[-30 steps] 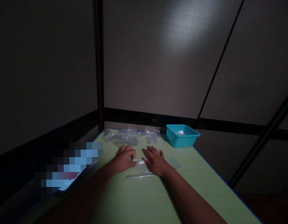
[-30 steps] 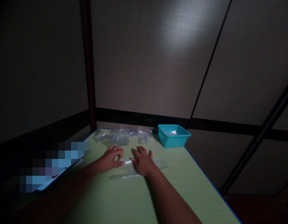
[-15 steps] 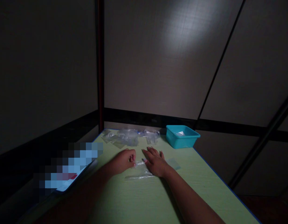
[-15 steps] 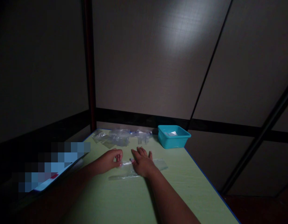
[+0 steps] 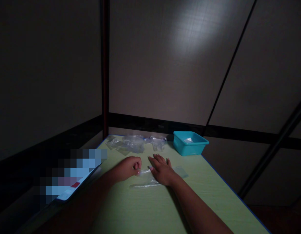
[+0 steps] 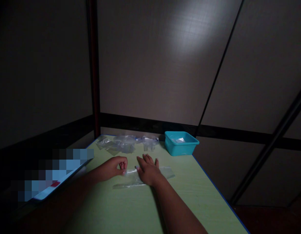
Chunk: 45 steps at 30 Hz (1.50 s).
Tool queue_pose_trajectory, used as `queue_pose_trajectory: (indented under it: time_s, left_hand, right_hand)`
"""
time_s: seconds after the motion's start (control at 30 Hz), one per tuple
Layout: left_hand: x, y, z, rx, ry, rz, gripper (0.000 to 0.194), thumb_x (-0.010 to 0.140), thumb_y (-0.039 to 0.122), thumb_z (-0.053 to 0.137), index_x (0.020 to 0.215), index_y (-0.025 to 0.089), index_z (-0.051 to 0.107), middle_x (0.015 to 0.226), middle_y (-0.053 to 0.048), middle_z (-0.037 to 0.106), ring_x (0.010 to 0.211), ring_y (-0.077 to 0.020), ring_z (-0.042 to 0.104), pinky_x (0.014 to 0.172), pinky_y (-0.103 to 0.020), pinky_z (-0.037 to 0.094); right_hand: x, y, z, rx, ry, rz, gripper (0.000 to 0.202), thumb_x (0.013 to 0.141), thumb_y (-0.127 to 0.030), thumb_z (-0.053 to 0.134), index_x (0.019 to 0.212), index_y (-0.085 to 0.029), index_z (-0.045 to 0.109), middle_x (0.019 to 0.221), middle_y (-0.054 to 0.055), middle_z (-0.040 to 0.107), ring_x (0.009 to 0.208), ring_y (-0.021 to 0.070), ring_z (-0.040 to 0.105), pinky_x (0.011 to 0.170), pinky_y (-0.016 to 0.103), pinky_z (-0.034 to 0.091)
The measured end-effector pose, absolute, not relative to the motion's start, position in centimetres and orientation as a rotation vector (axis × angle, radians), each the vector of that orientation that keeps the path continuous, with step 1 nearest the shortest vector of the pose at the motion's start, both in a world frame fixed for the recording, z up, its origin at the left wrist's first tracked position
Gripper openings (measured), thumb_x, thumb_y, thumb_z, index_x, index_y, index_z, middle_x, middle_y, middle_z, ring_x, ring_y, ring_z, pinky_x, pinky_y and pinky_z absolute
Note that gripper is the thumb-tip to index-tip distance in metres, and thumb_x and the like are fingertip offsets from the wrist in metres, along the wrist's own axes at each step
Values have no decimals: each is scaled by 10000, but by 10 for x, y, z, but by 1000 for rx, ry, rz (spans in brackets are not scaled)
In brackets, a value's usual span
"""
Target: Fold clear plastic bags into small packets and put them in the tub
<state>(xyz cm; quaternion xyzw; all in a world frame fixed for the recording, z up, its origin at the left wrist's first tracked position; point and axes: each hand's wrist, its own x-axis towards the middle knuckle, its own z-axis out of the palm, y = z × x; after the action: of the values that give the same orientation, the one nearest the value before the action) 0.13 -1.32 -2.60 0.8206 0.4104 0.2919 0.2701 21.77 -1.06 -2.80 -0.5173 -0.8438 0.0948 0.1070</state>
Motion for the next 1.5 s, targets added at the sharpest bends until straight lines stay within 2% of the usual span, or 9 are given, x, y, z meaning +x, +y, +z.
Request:
queue_pose_trajectory:
  time_s: [0.3, 0.4, 0.57, 0.8, 1.17, 1.5]
  left_hand:
    - [1, -10, -30, 2183, 1138, 804, 73, 628, 139, 553, 666, 170, 500, 692, 32, 538, 727, -139, 508, 660, -220, 377]
    - [0, -9, -31, 2155, 1164, 792, 86, 633, 151, 555, 699, 171, 503, 686, 33, 537, 693, -136, 512, 628, -221, 384]
    - [0, -10, -31, 2130, 1213, 805, 136, 628, 150, 552, 764, 166, 550, 735, 14, 570, 731, -153, 537, 659, -238, 398]
    - [1, -10, -30, 2152, 1176, 802, 104, 627, 122, 531, 715, 160, 573, 717, 10, 578, 739, -149, 542, 672, -229, 404]
    - [2, -12, -28, 2223, 1093, 824, 139, 609, 64, 484, 690, 171, 518, 708, 31, 548, 714, -122, 516, 651, -194, 390]
    - [-1, -13, -25, 2252, 1133, 762, 170, 585, 66, 479, 675, 160, 589, 719, 9, 596, 727, -133, 547, 681, -209, 407]
  right_hand:
    - [216, -13, -26, -1562, -2499, 262, 527, 866, -476, 306, 1363, -339, 197, 1459, 50, 155, 1328, 224, 59, 999, 557, 46]
    - [216, -13, -25, -1561, -2503, 259, 529, 866, -489, 292, 1364, -342, 193, 1458, 47, 157, 1327, 223, 63, 1000, 555, 48]
    - [216, -13, -25, -1571, -2507, 252, 527, 867, -494, 283, 1364, -343, 193, 1460, 39, 152, 1328, 223, 56, 1004, 547, 55]
    - [216, -12, -26, -1561, -2501, 257, 530, 863, -501, 292, 1361, -345, 200, 1459, 40, 156, 1328, 223, 55, 1004, 550, 51]
    - [216, -11, -28, -1538, -2499, 247, 526, 858, -484, 304, 1357, -344, 212, 1456, 51, 167, 1329, 230, 67, 997, 567, 44]
    - [217, -11, -29, -1530, -2500, 241, 520, 864, -500, 283, 1356, -350, 212, 1456, 51, 167, 1327, 237, 77, 990, 579, 57]
